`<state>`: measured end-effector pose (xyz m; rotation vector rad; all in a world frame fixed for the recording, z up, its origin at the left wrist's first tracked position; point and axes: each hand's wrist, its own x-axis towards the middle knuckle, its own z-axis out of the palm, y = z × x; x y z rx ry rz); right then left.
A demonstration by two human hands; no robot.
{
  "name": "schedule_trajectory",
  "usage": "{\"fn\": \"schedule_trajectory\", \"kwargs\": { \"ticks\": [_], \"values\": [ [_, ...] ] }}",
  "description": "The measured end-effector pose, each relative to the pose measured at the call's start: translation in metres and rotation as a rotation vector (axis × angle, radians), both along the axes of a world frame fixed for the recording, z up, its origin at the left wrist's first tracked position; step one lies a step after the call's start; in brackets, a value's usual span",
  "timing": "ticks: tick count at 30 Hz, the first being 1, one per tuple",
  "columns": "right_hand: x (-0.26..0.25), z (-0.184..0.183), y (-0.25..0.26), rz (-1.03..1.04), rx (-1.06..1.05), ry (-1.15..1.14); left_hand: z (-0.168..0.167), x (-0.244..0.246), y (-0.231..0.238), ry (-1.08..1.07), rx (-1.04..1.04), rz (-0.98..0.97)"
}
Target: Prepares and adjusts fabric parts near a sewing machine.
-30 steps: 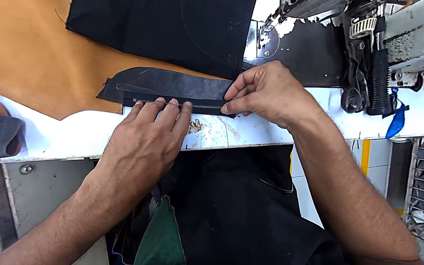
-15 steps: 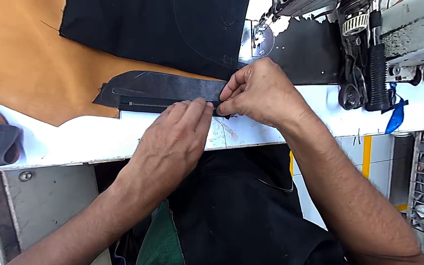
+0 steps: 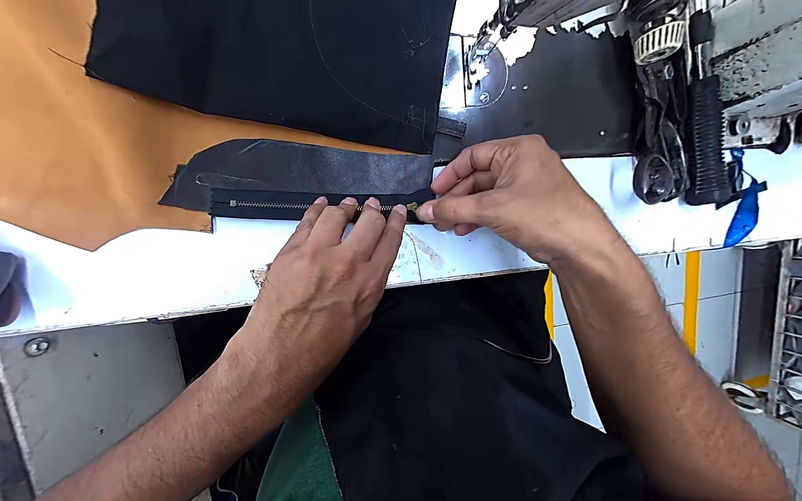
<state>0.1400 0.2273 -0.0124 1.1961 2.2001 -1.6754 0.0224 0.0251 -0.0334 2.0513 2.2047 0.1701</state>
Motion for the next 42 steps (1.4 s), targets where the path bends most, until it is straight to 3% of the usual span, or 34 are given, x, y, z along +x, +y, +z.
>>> {"fn": "schedule_trajectory", "kwargs": {
  "ticks": [10,20,25,29,42],
  "values": [
    [-0.001,-0.01,-0.007,0.004,0.173,-0.04,-0.002,-0.001,-0.004,-0.01,-0.017,-0.001],
    [-0.001,-0.009,-0.005,0.016,0.139,-0.043,-0.001,0.001,-0.004,0.015,-0.053,-0.013],
    [0.0,-0.003,-0.002,-0.007,0.018,0.024,0.0,0.002,-0.005,0.03,-0.066,-0.039],
    [-0.006,-0.006,-0.002,0.06,0.11,-0.034,-0.002,0.001,-0.006,0.051,-0.068,-0.053],
    [-0.014,-0.006,0.0,0.063,0.121,-0.121,0.003,0.0,-0.001,0.09,-0.103,-0.071]
  ]
}}
